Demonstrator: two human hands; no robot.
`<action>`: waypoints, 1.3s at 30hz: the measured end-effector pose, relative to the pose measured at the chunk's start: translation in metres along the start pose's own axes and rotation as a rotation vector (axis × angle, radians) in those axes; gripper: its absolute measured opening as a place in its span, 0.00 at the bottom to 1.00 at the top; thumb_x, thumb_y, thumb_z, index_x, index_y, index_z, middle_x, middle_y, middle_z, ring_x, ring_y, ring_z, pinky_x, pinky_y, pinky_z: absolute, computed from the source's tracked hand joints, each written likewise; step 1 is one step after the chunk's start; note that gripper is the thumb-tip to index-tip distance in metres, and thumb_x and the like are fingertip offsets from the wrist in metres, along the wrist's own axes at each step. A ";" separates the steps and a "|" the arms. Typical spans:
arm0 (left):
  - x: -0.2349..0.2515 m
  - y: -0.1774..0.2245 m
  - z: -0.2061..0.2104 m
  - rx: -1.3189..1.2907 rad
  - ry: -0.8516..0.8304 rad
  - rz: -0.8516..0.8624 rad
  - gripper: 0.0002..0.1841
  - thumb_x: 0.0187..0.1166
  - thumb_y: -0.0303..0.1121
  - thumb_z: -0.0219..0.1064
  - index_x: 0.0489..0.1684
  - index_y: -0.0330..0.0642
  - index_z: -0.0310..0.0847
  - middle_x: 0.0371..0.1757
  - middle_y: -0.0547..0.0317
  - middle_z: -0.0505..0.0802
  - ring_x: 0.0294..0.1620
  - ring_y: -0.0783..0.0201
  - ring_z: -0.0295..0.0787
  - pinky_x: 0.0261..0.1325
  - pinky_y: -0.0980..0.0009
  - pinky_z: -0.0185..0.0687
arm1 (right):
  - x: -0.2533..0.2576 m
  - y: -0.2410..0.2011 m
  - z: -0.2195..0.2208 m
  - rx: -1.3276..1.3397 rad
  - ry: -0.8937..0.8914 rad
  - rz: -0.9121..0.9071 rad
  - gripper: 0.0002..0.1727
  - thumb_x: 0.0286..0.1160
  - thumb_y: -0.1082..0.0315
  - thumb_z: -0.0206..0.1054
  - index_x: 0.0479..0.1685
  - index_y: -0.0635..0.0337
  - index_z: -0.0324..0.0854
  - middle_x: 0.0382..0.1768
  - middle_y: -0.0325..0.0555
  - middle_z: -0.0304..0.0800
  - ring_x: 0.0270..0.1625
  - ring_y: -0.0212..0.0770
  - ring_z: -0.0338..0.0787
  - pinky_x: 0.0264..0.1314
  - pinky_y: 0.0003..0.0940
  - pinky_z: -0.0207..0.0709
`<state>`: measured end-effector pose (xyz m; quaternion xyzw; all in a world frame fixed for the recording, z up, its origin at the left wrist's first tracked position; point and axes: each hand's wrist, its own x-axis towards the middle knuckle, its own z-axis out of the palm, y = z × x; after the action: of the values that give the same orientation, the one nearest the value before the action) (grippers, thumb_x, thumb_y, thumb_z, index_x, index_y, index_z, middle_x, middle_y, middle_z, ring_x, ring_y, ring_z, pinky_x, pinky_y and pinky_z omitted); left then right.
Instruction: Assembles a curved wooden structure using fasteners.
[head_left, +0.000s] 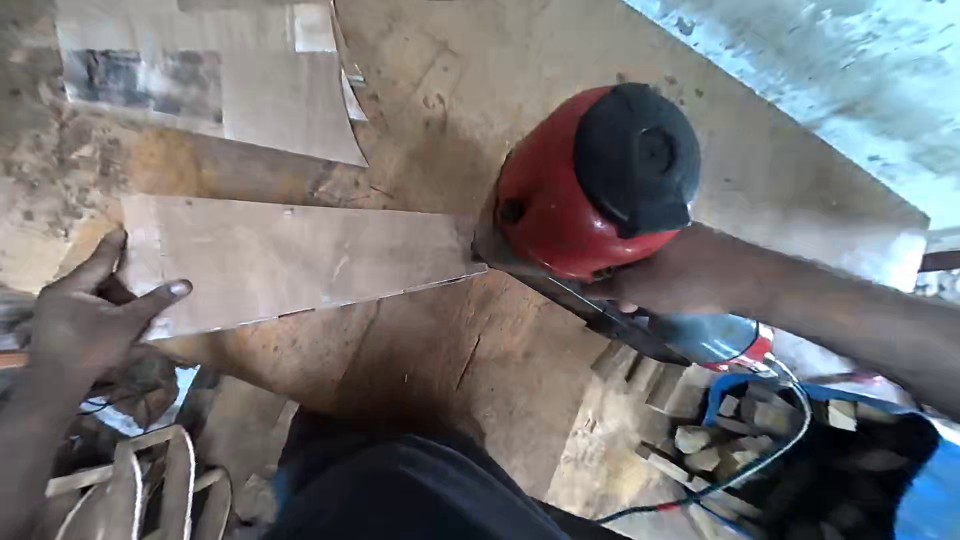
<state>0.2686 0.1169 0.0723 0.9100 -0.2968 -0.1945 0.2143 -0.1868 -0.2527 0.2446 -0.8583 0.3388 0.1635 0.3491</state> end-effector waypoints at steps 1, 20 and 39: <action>0.000 0.001 -0.001 -0.001 -0.004 0.004 0.50 0.69 0.49 0.82 0.95 0.68 0.54 0.48 0.34 0.89 0.38 0.44 0.84 0.47 0.37 0.79 | 0.001 0.003 0.004 -0.017 0.000 -0.006 0.04 0.63 0.63 0.77 0.33 0.42 0.87 0.23 0.33 0.89 0.21 0.33 0.86 0.25 0.39 0.83; 0.003 0.002 0.002 -0.043 0.002 0.035 0.52 0.65 0.60 0.80 0.94 0.72 0.53 0.53 0.30 0.88 0.46 0.34 0.86 0.51 0.25 0.76 | -0.015 0.003 0.015 0.123 -0.015 0.221 0.05 0.69 0.72 0.77 0.37 0.53 0.89 0.22 0.42 0.89 0.18 0.38 0.84 0.22 0.38 0.82; -0.061 -0.105 0.001 -0.131 0.253 0.401 0.23 0.78 0.35 0.75 0.72 0.43 0.85 0.69 0.45 0.89 0.67 0.50 0.89 0.71 0.50 0.84 | -0.054 -0.186 0.063 0.139 -0.052 0.263 0.12 0.65 0.72 0.71 0.47 0.60 0.79 0.33 0.25 0.85 0.34 0.19 0.85 0.47 0.20 0.84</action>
<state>0.2710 0.2313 0.0324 0.8342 -0.4292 -0.0514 0.3424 -0.0990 -0.0846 0.3187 -0.7756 0.4498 0.2063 0.3919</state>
